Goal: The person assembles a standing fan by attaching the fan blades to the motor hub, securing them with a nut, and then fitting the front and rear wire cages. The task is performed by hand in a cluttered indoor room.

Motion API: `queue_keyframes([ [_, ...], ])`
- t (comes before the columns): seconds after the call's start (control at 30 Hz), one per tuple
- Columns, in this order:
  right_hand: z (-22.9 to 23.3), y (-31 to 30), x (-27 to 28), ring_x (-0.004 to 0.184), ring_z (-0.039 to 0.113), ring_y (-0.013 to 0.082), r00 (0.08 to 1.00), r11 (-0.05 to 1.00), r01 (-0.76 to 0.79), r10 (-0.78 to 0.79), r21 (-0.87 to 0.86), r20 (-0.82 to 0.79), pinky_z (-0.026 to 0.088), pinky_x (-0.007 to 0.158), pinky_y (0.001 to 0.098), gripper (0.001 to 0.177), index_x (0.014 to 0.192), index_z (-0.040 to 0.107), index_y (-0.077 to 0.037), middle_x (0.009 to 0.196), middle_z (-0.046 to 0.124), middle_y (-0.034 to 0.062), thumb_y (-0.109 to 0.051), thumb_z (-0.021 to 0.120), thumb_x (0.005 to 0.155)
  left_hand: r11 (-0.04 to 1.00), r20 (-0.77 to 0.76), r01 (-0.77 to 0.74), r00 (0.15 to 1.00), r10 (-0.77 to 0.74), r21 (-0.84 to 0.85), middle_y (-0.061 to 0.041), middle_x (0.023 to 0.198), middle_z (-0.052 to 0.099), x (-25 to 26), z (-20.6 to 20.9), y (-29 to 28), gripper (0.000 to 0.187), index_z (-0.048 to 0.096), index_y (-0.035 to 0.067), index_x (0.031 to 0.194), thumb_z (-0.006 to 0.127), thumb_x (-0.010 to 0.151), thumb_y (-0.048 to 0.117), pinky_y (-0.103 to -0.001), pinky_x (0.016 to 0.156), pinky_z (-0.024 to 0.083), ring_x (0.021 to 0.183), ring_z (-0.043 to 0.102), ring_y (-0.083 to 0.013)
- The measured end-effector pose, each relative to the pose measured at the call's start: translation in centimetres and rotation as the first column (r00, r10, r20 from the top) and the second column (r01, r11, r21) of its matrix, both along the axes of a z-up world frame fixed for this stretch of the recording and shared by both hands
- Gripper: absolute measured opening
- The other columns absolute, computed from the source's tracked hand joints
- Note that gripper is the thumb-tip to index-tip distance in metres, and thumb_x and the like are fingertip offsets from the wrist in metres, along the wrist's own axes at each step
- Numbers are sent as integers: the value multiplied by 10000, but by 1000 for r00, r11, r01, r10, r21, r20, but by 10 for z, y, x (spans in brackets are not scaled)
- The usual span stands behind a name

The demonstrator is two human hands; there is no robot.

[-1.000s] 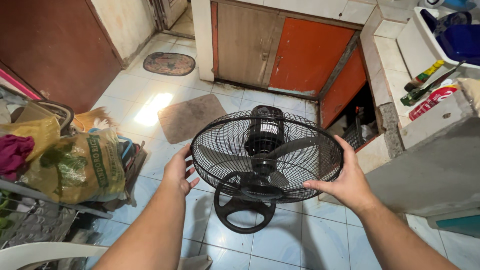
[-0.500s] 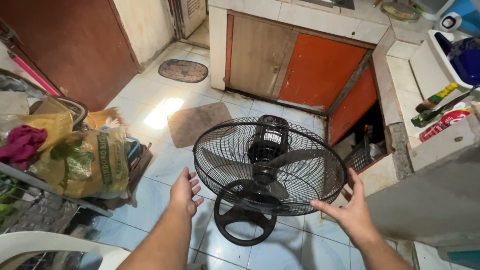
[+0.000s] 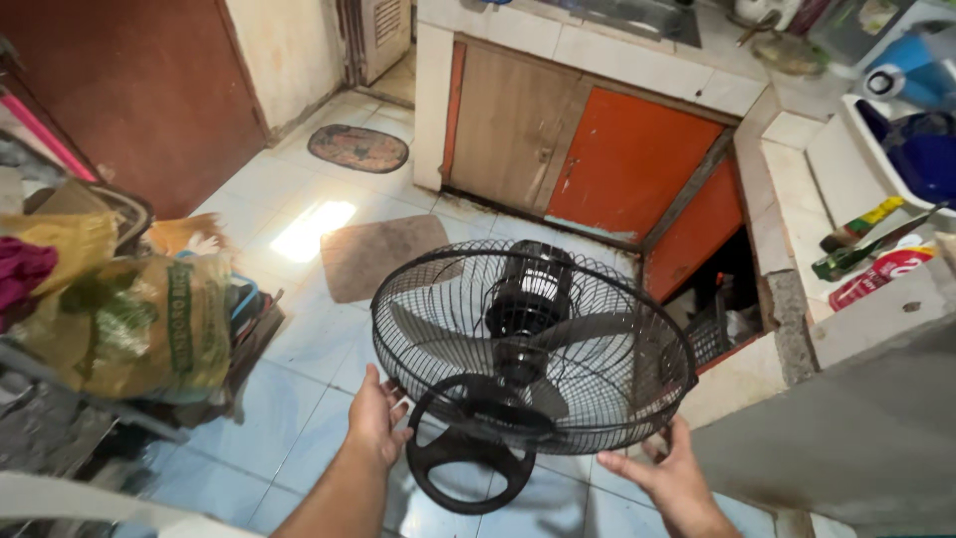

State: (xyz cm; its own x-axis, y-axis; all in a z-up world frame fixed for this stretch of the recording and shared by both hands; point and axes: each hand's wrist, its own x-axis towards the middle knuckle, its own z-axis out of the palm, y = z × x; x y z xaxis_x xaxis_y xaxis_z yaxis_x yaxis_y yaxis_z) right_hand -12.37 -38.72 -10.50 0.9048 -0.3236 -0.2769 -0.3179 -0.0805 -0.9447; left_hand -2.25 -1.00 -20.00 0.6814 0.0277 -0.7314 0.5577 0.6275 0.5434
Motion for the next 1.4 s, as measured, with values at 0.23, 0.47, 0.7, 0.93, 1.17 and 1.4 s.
queue_keyframes([
  [0.23, -9, 9, 7, 1306, 541, 255, 998, 996, 45, -42, 80, -46, 526, 918, 432, 1108, 1508, 320, -158, 1481, 499, 74, 19, 879, 567, 996, -43, -21, 999, 17, -88, -133, 1553, 509, 7, -24, -7, 891, 410, -6, 1494, 242, 998, 715, -672, 1228, 70, 1498, 384, -323],
  [0.47, -11, 9, 6, 1029, 598, 199, 985, 992, 51, -32, 115, -167, 549, 758, 431, 894, 1417, 369, -209, 1323, 554, 38, -33, 844, 681, 992, -13, 48, 999, -49, -115, -94, 1478, 560, 8, -27, -15, 907, 526, 57, 1432, 233, 965, 777, -686, 1218, 38, 1480, 363, -277],
  [0.7, 3, 17, 3, 1120, 622, 214, 987, 975, 65, -31, 211, -158, 563, 891, 461, 931, 1426, 336, -252, 1340, 543, 15, 25, 796, 665, 985, 7, -14, 1000, 15, -173, -3, 1282, 649, 6, 2, -27, 619, 598, 216, 1304, 389, 955, 682, -784, 1141, 142, 1301, 540, -272],
  [0.93, 11, 19, 3, 1155, 618, 213, 989, 970, 54, -20, 238, -145, 544, 936, 433, 948, 1457, 307, -257, 1374, 540, 19, 17, 795, 691, 988, -31, -56, 998, 52, -141, 4, 1334, 613, 6, 2, -42, 650, 580, 238, 1327, 371, 922, 702, -772, 1166, 37, 1346, 462, -302],
  [1.17, 12, 24, 2, 1134, 612, 224, 989, 970, 68, -35, 232, -143, 533, 929, 444, 960, 1473, 290, -250, 1383, 513, -10, 15, 796, 702, 990, -21, -48, 999, 46, -130, -7, 1439, 601, 3, -3, -46, 744, 572, 229, 1367, 321, 890, 741, -714, 1197, -25, 1408, 429, -275],
  [1.4, 10, 15, 5, 1109, 610, 211, 982, 976, 62, -22, 209, -190, 538, 896, 419, 977, 1480, 263, -261, 1351, 548, 55, -20, 810, 707, 990, -30, -80, 997, 77, -118, 7, 1496, 545, 1, 11, -53, 745, 506, 254, 1423, 310, 895, 741, -697, 1205, 87, 1447, 414, -272],
])
